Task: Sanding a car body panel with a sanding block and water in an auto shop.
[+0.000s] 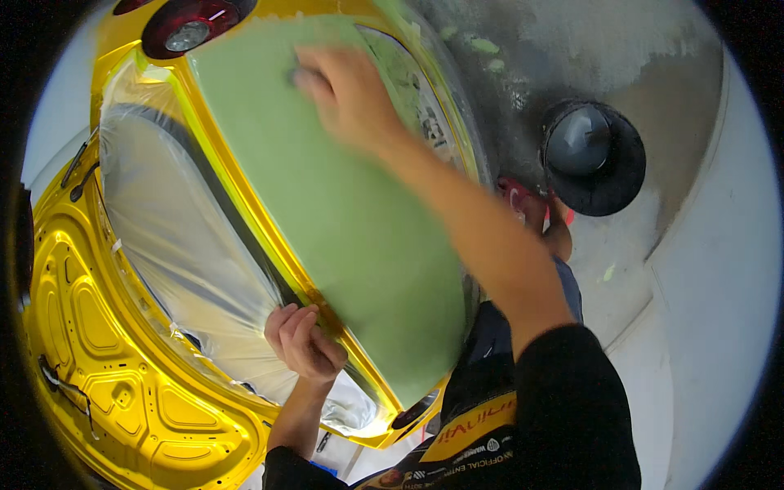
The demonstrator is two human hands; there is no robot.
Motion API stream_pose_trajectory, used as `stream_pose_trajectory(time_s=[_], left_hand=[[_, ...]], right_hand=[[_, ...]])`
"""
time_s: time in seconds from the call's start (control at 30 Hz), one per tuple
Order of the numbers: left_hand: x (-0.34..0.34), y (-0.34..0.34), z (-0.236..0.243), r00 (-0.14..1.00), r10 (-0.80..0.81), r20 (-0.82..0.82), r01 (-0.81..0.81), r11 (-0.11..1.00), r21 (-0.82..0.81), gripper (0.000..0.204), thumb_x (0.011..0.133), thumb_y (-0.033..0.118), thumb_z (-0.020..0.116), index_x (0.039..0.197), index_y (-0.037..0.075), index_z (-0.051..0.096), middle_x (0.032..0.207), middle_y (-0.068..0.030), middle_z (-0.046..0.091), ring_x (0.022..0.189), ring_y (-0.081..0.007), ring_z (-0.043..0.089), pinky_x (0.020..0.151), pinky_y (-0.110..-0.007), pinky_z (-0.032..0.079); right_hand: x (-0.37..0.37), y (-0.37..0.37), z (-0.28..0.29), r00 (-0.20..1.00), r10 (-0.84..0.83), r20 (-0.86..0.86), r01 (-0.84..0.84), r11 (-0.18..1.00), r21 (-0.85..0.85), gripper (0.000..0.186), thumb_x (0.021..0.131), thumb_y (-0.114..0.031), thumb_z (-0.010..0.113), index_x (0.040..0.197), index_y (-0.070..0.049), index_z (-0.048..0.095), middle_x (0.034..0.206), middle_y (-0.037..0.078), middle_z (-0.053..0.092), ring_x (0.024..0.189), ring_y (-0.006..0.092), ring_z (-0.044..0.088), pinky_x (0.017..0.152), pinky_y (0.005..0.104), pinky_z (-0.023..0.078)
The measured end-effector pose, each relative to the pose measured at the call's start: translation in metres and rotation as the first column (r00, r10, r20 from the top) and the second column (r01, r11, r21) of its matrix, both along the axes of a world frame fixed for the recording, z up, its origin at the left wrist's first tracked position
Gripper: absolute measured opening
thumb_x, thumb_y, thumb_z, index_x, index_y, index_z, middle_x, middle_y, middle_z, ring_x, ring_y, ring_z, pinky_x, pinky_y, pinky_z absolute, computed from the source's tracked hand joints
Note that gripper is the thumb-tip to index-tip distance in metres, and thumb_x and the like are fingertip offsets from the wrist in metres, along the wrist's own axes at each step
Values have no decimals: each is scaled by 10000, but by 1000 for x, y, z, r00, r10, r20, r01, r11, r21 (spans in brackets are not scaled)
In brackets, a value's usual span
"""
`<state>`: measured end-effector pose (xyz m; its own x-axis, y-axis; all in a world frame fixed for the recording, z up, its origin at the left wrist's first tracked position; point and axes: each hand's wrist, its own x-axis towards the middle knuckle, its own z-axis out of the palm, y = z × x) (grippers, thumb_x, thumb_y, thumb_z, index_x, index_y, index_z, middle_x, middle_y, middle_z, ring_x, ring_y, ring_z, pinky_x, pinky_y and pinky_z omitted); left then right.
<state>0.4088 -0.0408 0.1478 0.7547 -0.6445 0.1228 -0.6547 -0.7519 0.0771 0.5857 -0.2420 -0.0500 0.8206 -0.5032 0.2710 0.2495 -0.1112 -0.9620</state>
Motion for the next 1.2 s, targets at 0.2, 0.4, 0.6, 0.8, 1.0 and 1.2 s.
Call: stream_pose_trajectory(time_s=[0.2, 0.4, 0.6, 0.8, 1.0, 1.2], left_hand=[[0, 0, 9, 999, -2, -48, 4, 999, 51, 247, 875, -51, 529, 1096, -1, 628, 1005, -137, 709, 976, -355, 616, 936, -494, 487], [4, -9, 3, 998, -27, -55, 26, 1000, -15, 236, 893, -41, 515, 1092, 8, 631, 1012, -133, 705, 987, -352, 610, 951, -499, 480], [-2, 5, 10, 998, -8, -55, 10, 999, 39, 230, 905, -20, 533, 1116, 11, 620, 1025, -131, 703, 999, -350, 603, 952, -507, 472], [-1, 0, 11, 997, -27, -76, 30, 999, 31, 223, 902, -12, 531, 1102, 6, 626, 1030, -131, 705, 1002, -347, 604, 950, -509, 472], [2, -4, 1, 998, -22, -54, 23, 1000, 4, 204, 905, -3, 536, 1088, 5, 626, 1011, -130, 712, 1004, -347, 607, 953, -511, 476], [3, 1, 9, 999, -17, -40, 18, 1000, 15, 187, 880, 19, 566, 1051, 37, 640, 988, -102, 724, 969, -324, 626, 950, -498, 479]], right_hand=[[-182, 44, 23, 978, 93, -186, -89, 996, 33, 413, 900, -38, 718, 1302, -40, 624, 1252, 177, 687, 1154, 378, 635, 1014, 464, 476], [68, -49, -16, 987, -85, -138, 90, 996, 26, 304, 999, -194, 614, 1212, 20, 650, 1172, 256, 689, 1087, 434, 650, 945, 474, 504], [-196, 51, 27, 953, 9, -304, -2, 1000, 21, 443, 865, 13, 743, 1292, -21, 631, 1299, 181, 673, 1196, 365, 643, 1033, 469, 465], [-54, -2, -12, 924, -86, -372, 154, 975, 158, 261, 952, -138, 675, 1186, -20, 681, 1036, 181, 721, 1001, 381, 669, 860, 458, 504], [6, -13, -40, 948, -199, -246, 210, 977, 20, 251, 928, -138, 703, 1152, -26, 693, 1001, 180, 715, 916, 412, 660, 821, 484, 517], [-76, 15, -18, 930, -207, -304, 220, 975, 8, 250, 932, -127, 711, 1168, -46, 703, 1085, 161, 728, 971, 381, 679, 849, 475, 526]])
